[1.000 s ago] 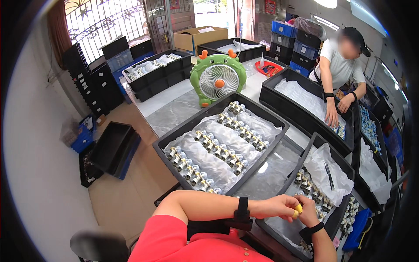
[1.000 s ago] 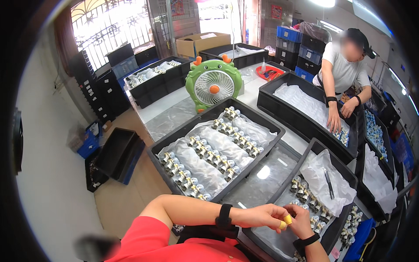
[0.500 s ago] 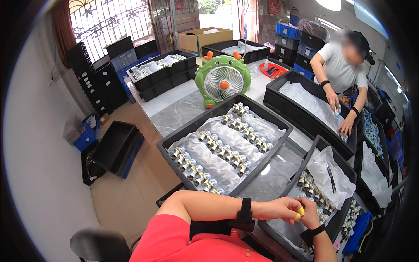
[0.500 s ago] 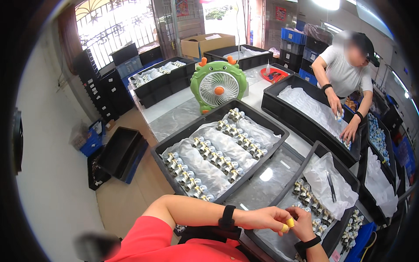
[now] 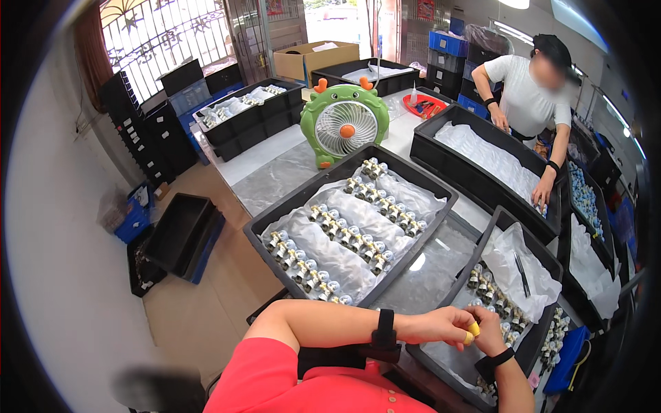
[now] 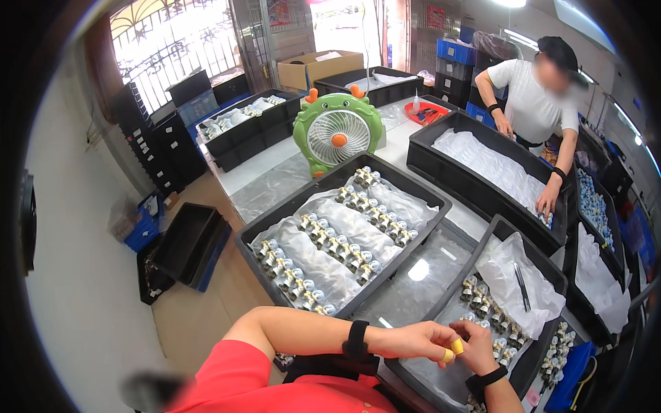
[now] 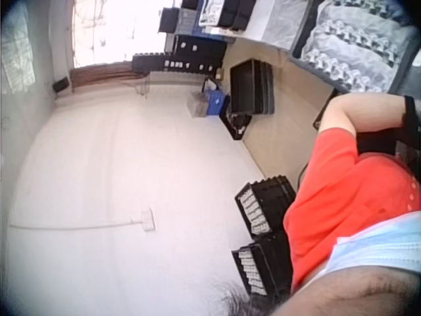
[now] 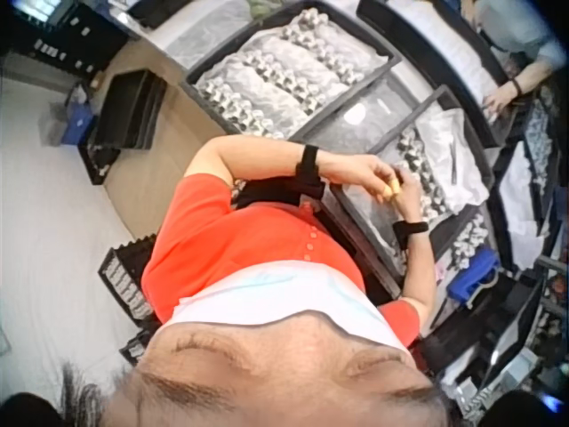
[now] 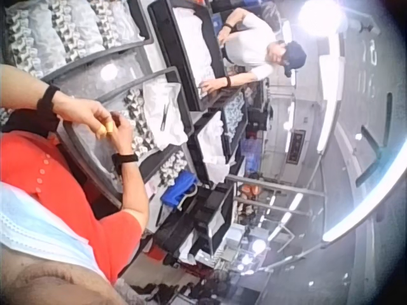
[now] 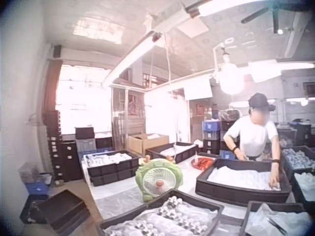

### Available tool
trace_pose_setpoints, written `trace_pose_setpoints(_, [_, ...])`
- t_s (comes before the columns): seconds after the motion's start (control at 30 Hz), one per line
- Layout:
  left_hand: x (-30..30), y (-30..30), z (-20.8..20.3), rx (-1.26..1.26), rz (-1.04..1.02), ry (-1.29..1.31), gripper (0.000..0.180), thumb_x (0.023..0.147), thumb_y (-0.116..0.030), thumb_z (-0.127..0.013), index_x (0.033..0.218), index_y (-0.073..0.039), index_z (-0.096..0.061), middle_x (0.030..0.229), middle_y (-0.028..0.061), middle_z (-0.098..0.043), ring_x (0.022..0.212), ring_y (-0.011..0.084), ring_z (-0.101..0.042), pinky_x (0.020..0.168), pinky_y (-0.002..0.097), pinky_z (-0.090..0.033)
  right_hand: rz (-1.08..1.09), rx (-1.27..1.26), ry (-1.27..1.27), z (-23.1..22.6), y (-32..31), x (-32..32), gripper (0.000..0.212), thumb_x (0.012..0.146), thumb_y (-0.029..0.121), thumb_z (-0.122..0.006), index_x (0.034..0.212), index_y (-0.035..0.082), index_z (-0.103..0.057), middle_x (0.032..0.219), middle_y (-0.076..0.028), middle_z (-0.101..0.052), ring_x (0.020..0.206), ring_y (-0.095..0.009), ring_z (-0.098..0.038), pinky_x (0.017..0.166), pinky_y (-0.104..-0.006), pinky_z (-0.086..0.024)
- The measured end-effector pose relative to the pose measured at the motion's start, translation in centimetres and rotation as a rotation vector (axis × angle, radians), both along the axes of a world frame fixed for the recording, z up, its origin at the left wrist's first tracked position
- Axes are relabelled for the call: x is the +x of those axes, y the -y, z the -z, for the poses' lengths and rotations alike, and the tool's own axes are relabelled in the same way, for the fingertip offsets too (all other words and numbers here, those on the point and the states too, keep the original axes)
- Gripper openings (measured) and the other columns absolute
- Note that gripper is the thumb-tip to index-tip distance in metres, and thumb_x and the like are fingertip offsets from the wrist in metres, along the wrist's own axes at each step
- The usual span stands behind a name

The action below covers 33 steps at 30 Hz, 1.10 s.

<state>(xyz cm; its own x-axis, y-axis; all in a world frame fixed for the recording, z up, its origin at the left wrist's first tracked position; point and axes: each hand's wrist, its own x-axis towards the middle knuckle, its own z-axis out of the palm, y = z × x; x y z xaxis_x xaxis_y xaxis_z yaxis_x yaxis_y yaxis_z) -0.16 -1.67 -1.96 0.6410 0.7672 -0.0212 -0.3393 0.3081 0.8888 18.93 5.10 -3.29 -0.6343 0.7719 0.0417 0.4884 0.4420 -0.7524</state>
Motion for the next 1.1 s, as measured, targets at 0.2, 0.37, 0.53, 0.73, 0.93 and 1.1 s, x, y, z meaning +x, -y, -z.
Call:
trace_pose_setpoints(0.2, [-0.2,0.0,-0.1,0.0,0.017,-0.01,0.024,0.087,-0.018,-0.061,0.105,-0.003,-0.057,0.098,0.0028,-0.058,0.085,0.0105,-0.057,0.079,0.0257,-0.046,0.014,-0.044,-0.005,0.1,0.0,0.1,0.022,0.078,0.011,-0.067,0.095,-0.002,-0.066,0.08,-0.012,-0.07,0.073,-0.017,-0.068,0.066,-0.0284,-0.053])
trace_pose_setpoints(0.37, [-0.3,-0.1,-0.2,-0.008,0.037,-0.011,0.023,0.088,-0.015,-0.059,0.107,-0.001,-0.056,0.102,0.0032,-0.057,0.091,0.0109,-0.055,0.085,0.0277,-0.045,0.013,-0.046,-0.021,0.5,-0.2,0.2,0.022,0.079,0.011,-0.067,0.096,-0.002,-0.066,0.081,-0.012,-0.07,0.075,-0.017,-0.068,0.067,-0.028,-0.053])
trace_pose_setpoints(0.53, [-0.2,-0.1,0.1,-0.012,0.035,-0.027,0.022,0.089,-0.013,-0.059,0.107,-0.002,-0.057,0.101,0.003,-0.057,0.092,0.0109,-0.054,0.087,0.0284,-0.045,0.014,-0.061,-0.03,1.2,-0.5,0.4,0.023,0.08,0.01,-0.066,0.099,-0.002,-0.066,0.082,-0.013,-0.07,0.075,-0.017,-0.068,0.067,-0.0281,-0.053])
trace_pose_setpoints(0.73, [-0.4,0.0,-0.2,0.004,0.038,-0.023,0.022,0.088,-0.012,-0.059,0.106,-0.001,-0.057,0.1,0.003,-0.058,0.091,0.0107,-0.055,0.086,0.0276,-0.045,0.018,-0.06,-0.013,1.1,-0.6,0.3,0.022,0.081,0.007,-0.064,0.1,-0.003,-0.065,0.082,-0.013,-0.07,0.075,-0.016,-0.067,0.068,-0.0277,-0.053])
trace_pose_setpoints(0.93, [-0.3,0.2,-0.6,0.028,0.03,-0.062,0.023,0.086,-0.01,-0.059,0.107,0.0,-0.057,0.096,0.0033,-0.06,0.09,0.0103,-0.057,0.085,0.0262,-0.045,0.024,-0.085,-0.026,1.1,-0.5,0.4,0.021,0.081,0.005,-0.064,0.1,-0.003,-0.065,0.082,-0.012,-0.07,0.075,-0.016,-0.067,0.067,-0.0274,-0.053])
trace_pose_setpoints(1.1, [-0.2,0.2,-0.5,0.036,0.036,-0.066,0.024,0.086,-0.01,-0.06,0.108,0.0,-0.057,0.098,0.0037,-0.06,0.091,0.0102,-0.057,0.085,0.026,-0.045,0.04,-0.085,0.0,1.5,-0.8,0.6,0.021,0.081,0.006,-0.063,0.099,-0.003,-0.066,0.083,-0.013,-0.07,0.075,-0.017,-0.068,0.068,-0.0276,-0.053])
